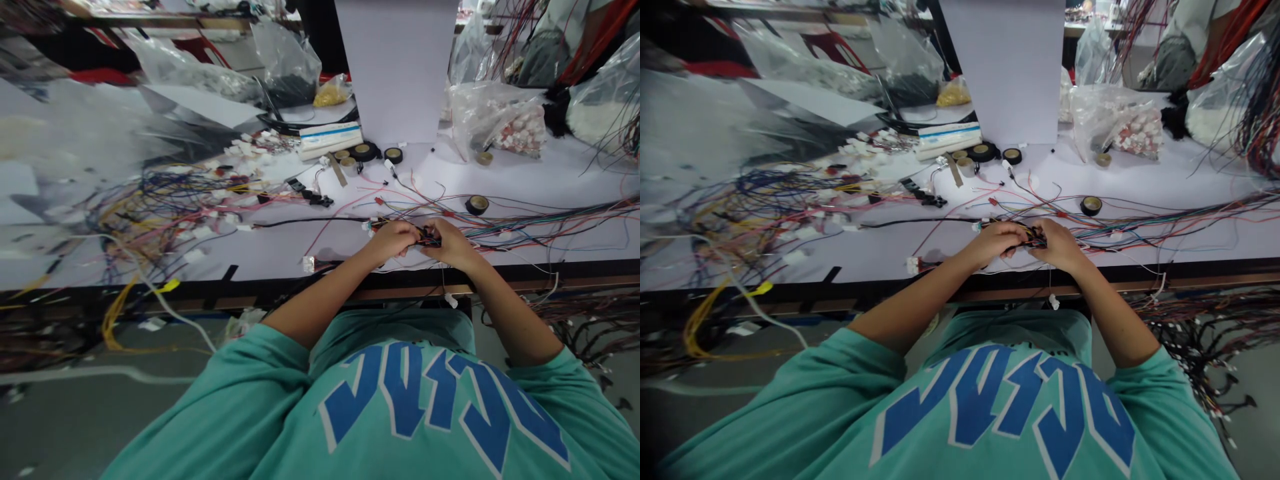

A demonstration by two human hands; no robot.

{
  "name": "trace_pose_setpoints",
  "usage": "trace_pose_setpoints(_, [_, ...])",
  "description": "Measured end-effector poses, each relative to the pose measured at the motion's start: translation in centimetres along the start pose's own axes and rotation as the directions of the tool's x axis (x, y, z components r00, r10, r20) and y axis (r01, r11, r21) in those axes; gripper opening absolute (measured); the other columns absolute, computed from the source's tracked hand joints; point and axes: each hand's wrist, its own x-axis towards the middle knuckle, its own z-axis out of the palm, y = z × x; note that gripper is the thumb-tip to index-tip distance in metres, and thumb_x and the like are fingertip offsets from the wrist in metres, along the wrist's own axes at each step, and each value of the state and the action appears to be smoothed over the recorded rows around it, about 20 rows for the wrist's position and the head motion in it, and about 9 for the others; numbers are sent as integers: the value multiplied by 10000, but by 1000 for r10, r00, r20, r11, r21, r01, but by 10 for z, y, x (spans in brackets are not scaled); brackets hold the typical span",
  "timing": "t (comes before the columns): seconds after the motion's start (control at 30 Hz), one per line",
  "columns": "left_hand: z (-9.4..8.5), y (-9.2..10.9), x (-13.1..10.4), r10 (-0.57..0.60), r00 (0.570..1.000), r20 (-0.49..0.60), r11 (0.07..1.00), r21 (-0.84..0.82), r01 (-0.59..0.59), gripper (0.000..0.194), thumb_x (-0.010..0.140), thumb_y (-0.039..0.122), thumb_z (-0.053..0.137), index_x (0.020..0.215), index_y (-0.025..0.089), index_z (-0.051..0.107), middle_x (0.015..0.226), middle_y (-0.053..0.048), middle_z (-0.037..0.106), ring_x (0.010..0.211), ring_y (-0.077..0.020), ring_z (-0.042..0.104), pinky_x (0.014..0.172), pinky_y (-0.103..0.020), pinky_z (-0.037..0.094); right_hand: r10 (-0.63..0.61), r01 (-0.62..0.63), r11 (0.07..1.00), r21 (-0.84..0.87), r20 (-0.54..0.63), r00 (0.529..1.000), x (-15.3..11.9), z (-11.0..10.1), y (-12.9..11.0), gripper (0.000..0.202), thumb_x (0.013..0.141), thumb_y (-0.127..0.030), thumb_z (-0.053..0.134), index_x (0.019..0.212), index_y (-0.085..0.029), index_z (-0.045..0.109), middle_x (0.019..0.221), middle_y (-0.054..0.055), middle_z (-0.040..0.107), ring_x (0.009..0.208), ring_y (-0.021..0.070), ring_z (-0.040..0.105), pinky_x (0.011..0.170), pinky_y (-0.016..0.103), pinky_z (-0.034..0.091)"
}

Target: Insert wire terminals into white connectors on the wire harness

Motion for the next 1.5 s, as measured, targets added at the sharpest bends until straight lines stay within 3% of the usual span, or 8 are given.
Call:
trace_pose_setpoints(0.13, [2, 0, -2, 90, 996, 5, 995, -31, -90, 168, 564, -22, 498, 632, 125, 541, 505, 75, 505, 440, -35, 444, 448, -143, 339, -98, 103, 993, 65, -84, 992, -1, 1, -2, 296, 628, -191, 594, 915, -196, 520, 806, 23, 584, 718, 160, 528, 644, 296, 416])
trace_pose_setpoints(0.33, [-1, -4, 3, -11, 998, 55, 994, -111, 17, 132, 630, -4, 513, 670, 115, 553, 455, 74, 480, 347, -32, 392, 374, -156, 289, -211, 221, 974, 54, -142, 967, -4, -1, -4, 172, 699, -159, 510, 865, -205, 514, 760, 18, 580, 694, 141, 541, 629, 278, 433])
trace_pose_setpoints(0.67, [-3, -2, 6, -69, 995, 75, 980, -183, 81, 142, 637, -34, 534, 655, 105, 556, 411, 72, 477, 312, -27, 379, 342, -152, 236, -179, 194, 979, 66, -188, 966, -1, 1, -4, 156, 692, -137, 486, 822, -216, 519, 726, 3, 591, 684, 134, 553, 654, 277, 449])
trace_pose_setpoints(0.83, [-4, -5, 8, -39, 996, 86, 980, -193, 55, 130, 654, -20, 537, 652, 110, 539, 417, 73, 489, 311, -25, 383, 345, -147, 253, -54, 97, 967, 236, -184, 981, -2, 0, -8, 180, 676, -161, 515, 850, -205, 530, 721, -8, 574, 631, 113, 535, 620, 263, 449])
trace_pose_setpoints(1.03, [-3, -11, 9, 60, 994, 90, 997, -46, -56, 105, 664, 18, 526, 637, 119, 539, 372, 89, 425, 335, -37, 385, 385, -150, 292, -115, 140, 969, 205, -128, 985, 1, -5, -20, 183, 651, -128, 503, 810, -206, 548, 679, -23, 555, 574, 89, 468, 567, 234, 408])
trace_pose_setpoints(1.27, [5, -22, 4, 251, 968, 1, 947, 208, -245, 74, 664, 75, 533, 652, 127, 584, 498, 58, 496, 461, -63, 447, 498, -182, 368, -93, 149, 977, 153, -326, 941, 38, -39, -11, 159, 668, -130, 498, 810, -189, 537, 704, -28, 527, 570, 81, 448, 609, 259, 401])
trace_pose_setpoints(1.37, [5, -22, 4, 272, 962, -12, 938, 229, -262, 91, 672, 82, 523, 676, 131, 599, 525, 46, 523, 512, -76, 474, 537, -188, 388, -106, 150, 974, 172, -239, 965, 39, -44, -7, 147, 669, -133, 496, 803, -187, 525, 705, -27, 519, 594, 86, 465, 615, 258, 403])
trace_pose_setpoints(1.5, [4, -18, 6, 264, 965, 3, 934, 248, -256, 112, 665, 59, 515, 678, 134, 597, 564, 38, 547, 531, -72, 474, 533, -175, 380, -166, 158, 973, 168, 30, 986, 16, -30, -2, 275, 632, -113, 507, 898, -186, 512, 768, -6, 543, 697, 121, 520, 666, 280, 433])
